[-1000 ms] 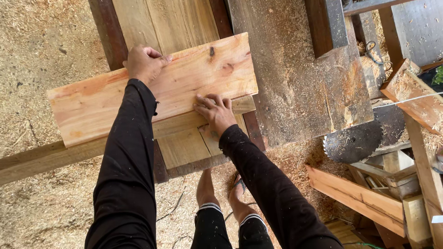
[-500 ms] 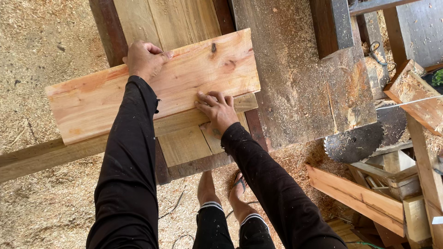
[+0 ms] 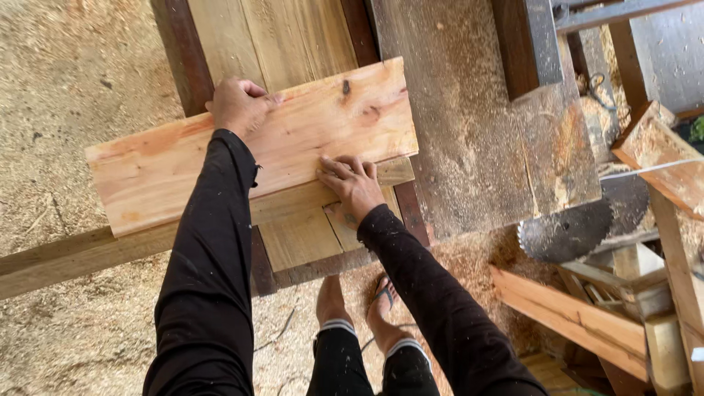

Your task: The person marks a wooden plank with a pen, cuts it on a table saw, and then applies adhesive to the edges of a wooden frame. They insert the cut plank into the frame and press it into place.

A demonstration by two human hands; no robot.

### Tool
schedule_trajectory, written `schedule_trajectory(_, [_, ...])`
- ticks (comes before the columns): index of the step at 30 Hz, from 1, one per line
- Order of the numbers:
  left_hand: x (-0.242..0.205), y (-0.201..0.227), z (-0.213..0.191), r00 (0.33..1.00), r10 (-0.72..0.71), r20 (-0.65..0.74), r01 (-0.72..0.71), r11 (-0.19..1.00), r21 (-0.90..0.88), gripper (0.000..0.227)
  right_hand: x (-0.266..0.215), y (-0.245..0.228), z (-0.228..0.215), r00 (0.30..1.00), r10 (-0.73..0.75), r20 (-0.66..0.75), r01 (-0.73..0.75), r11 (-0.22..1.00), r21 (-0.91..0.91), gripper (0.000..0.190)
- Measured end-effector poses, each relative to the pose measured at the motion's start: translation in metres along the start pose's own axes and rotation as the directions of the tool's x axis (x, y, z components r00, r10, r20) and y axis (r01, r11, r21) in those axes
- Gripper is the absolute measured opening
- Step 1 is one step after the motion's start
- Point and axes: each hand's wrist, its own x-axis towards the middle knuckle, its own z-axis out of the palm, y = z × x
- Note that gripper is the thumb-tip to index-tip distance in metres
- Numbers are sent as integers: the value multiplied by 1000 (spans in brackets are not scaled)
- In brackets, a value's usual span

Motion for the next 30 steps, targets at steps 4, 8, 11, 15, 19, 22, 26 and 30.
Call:
schedule_trajectory(4, [-9,-7,1,1000,-11,-5,11,1000,4,35,-14,3,13,997,34,-63,-27,994,108,86])
schedule_trajectory(8, [0,5,-1,1000,0,21,1,1000,-27,36,-19,48,-16,715,546,-436,-398,831,388,63])
schedule_trajectory(11, [-8,0,-1,1000,-9,3,9,1000,-2,35,-26,100,-38,486,832,-266,-641,547,539,36])
schedule_trajectory(15, [-5,-1,0,999,-11,32,11,1000,0,33,-32,141,-32,641,744,190,-647,391,655,30])
schedule_trajectory(19, [-1,-3,4,1000,-14,25,14,1000,-19,35,-29,153,-23,638,743,199,-630,356,691,31])
schedule_trajectory(22, [-5,-8,5,1000,-13,12,13,1000,-11,35,-33,150,-18,652,739,170,-605,372,704,28])
schedule_trajectory(26, [5,0,2,999,-14,29,15,1000,-19,32,-21,157,-19,616,764,192,-605,302,737,26])
schedule_trajectory(30, [-5,-2,3,998,-37,56,38,999,-23,31,-32,154,-12,600,775,198,-624,298,723,25])
